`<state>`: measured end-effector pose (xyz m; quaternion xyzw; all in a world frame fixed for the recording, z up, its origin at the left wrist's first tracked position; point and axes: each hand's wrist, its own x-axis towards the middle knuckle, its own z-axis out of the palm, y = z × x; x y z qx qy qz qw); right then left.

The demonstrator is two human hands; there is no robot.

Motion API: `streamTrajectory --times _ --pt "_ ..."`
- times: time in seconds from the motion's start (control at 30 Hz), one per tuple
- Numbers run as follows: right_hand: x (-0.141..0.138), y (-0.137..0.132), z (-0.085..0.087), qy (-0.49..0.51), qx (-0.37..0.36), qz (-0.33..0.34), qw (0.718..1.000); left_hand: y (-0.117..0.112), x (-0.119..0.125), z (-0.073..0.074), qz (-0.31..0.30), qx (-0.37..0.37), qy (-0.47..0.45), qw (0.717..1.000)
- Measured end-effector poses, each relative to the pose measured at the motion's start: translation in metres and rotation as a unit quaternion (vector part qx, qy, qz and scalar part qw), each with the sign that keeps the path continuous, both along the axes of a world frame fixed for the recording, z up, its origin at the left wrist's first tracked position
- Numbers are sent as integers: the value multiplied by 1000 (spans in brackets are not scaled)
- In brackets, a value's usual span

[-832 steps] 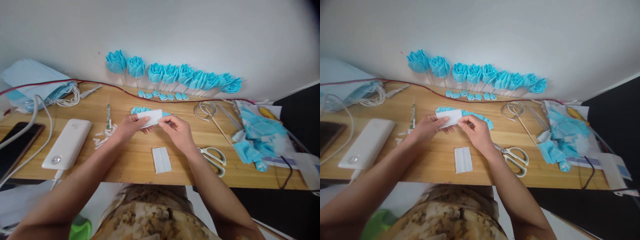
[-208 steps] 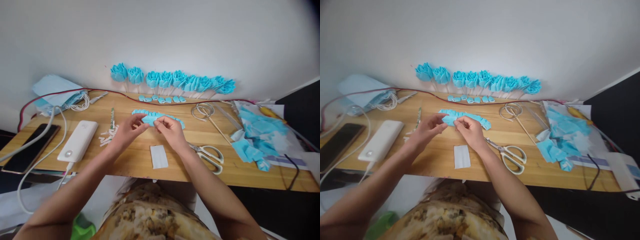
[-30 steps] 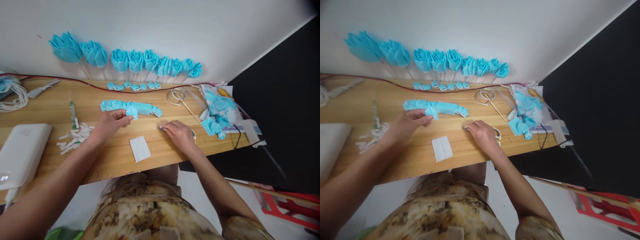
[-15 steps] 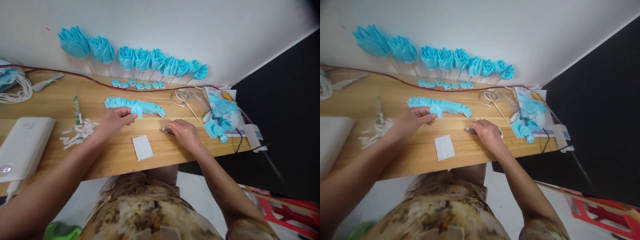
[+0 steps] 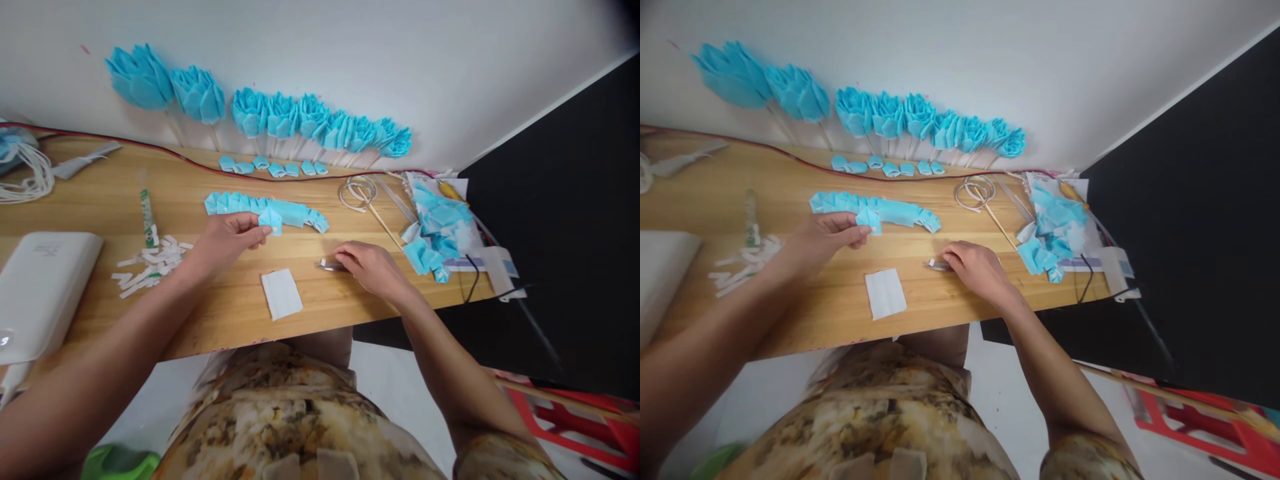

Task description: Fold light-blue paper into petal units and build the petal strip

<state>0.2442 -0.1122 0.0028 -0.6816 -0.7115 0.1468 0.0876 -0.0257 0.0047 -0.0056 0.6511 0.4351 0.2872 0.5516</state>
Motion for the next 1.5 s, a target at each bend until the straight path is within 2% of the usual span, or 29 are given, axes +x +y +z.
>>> streamTrajectory --times 0.1,0.33,0.67,0.97,1.1,1.33,1.4,1.5 --pt "1 0 -2 -1 21 29 999 1 -1 -1 -9 -1 -5 1000" --pt "-3 -5 2 -26 81 142 986 0 0 2 -8 1 -7 1000" --pt "-10 -10 0 -134 105 181 969 -1 1 1 -6 -8 -17 1000" --pt "-12 -7 8 -184 106 236 948 0 0 5 -14 7 5 1000" --pt "-11 -8 3 -180 112 214 954 0 0 5 -21 11 1 1000" --pt "-8 -5 -4 -71 91 158 981 1 0 3 -25 10 6 1000" --pt "-6 -3 -6 -9 82 112 990 1 -1 3 -25 7 0 1000" --pt "-5 2 -8 146 68 -12 987 -1 -1 3 -23 3 -6 1000"
